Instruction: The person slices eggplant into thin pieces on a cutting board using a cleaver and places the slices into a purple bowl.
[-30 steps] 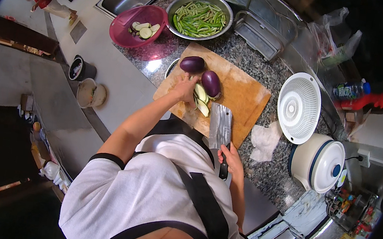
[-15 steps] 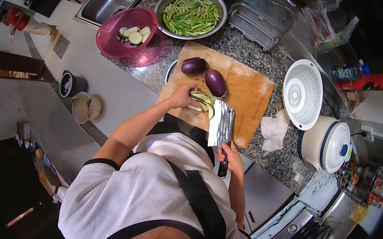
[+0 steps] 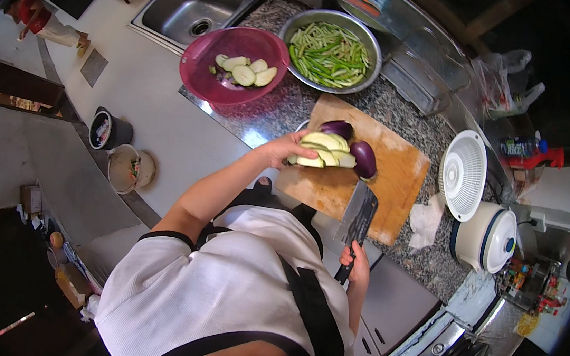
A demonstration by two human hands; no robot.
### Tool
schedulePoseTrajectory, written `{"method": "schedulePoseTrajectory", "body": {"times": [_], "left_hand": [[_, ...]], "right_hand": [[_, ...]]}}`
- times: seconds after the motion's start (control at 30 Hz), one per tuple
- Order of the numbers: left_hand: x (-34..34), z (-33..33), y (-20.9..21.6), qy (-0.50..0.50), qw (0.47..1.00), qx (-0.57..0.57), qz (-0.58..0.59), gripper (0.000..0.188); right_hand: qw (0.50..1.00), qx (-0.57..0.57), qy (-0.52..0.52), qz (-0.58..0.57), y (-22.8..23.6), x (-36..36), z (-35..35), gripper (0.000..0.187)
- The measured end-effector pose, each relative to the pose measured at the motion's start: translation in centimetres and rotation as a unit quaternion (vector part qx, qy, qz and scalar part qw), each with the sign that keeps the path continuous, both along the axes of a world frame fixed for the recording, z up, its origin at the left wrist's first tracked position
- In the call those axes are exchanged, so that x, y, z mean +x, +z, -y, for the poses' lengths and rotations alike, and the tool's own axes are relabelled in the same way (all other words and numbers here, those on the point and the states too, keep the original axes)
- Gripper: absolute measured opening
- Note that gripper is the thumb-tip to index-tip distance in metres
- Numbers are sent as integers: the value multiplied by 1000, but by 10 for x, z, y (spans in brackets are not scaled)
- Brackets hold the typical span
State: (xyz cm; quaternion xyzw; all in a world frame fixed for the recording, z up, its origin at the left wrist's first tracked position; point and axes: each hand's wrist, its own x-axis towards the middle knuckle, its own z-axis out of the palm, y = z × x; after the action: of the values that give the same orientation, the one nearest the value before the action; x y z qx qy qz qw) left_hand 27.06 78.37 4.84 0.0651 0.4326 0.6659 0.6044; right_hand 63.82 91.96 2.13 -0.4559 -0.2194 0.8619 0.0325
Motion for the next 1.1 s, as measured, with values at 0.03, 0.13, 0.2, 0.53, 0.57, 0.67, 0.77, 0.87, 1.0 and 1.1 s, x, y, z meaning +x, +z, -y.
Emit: {"method": "schedulePoseTrajectory", "body": {"times": [0.03,0.13,0.2,0.53,0.57,0.67,0.77,0.87,1.0,1.1], "left_hand": [[-15,7,11,17,1000,23,-8,57],[-75,35,57,123,989,0,-83,56],[-116,61,67,174,960,-56,-213,51],[-180,93,1,202,477,-291,-804,54],[-169,82,10,214,523,-269,-780,49],[-129,44,26,259,631,-159,-714,26],[-70,5,20,157,756,-92,-629,25],[-30,-31,11,46,701,-93,-706,37],[10,-67,13,0,692,-123,-711,53],[36,-89,22,-18,665,-84,-742,61]], "right_hand": [[1000,-2,-6,-6,1,-3,3,12],[1000,-3,-23,-22,0,-4,10,12],[1000,10,-17,-3,3,-10,15,12],[999,33,-16,3,1,-14,21,15],[999,38,-22,3,4,-16,22,15],[998,51,-29,8,20,-18,24,15],[997,59,-56,-5,14,-10,16,14],[995,64,-81,-17,17,-7,1,13],[991,66,-112,-24,18,-6,-22,11],[992,67,-99,-49,12,-1,-38,10]]}}
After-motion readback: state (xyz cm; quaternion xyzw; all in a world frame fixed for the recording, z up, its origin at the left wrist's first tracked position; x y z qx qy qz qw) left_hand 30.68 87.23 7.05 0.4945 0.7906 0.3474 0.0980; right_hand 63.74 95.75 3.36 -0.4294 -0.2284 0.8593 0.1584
